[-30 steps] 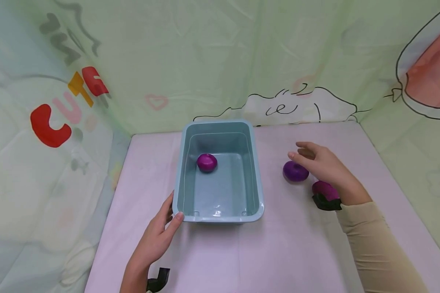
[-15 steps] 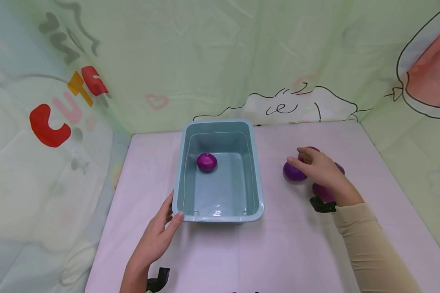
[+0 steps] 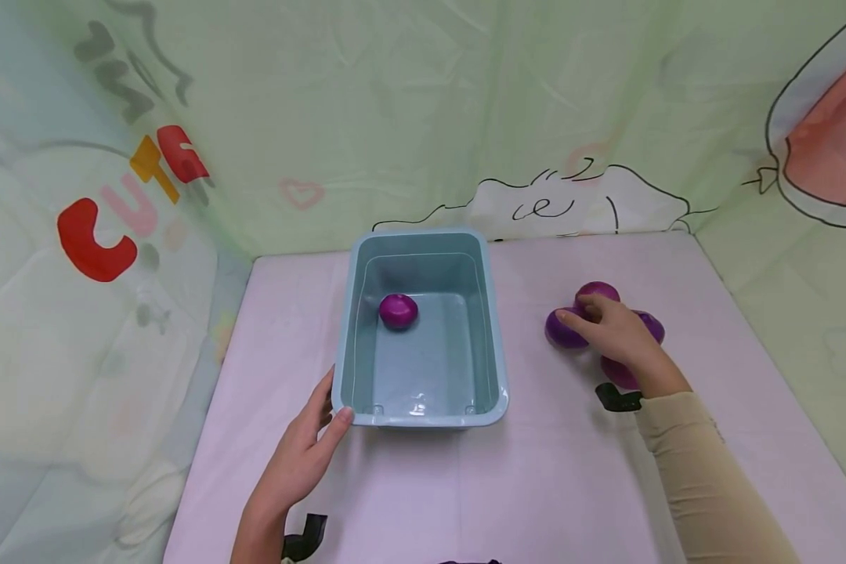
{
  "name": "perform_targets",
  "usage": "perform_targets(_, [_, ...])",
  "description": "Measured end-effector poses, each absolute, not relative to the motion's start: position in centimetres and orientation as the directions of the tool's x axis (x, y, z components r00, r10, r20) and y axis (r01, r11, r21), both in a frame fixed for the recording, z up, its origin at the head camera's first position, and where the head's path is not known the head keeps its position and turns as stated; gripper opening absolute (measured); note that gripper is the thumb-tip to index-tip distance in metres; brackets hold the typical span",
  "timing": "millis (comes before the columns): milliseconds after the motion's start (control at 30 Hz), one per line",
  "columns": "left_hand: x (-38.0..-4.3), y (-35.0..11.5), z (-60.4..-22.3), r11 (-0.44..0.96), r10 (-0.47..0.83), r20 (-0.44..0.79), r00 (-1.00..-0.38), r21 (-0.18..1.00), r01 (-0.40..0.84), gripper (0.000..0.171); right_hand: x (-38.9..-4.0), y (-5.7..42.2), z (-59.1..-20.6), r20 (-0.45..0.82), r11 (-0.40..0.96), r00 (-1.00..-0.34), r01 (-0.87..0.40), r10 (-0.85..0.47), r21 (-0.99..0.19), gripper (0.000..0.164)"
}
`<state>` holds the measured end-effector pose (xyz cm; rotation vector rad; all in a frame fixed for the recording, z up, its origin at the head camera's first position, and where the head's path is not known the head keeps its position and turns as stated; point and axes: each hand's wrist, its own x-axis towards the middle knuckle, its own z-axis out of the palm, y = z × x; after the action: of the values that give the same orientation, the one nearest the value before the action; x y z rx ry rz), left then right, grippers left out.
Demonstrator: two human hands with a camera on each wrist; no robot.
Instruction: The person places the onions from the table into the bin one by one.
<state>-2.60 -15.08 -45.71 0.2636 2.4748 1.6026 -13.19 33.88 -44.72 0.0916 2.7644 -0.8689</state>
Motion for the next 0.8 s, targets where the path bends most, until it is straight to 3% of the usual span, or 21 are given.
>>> perform_targets(800, [-2.6,-15.0,-45.8,0.396,0.251,-0.054,-0.967,0.917,0.052,0.069,-13.5,32.7,-47.1,-0.312,0.807,-0.950,0.194,0.013,-0.558,0.100])
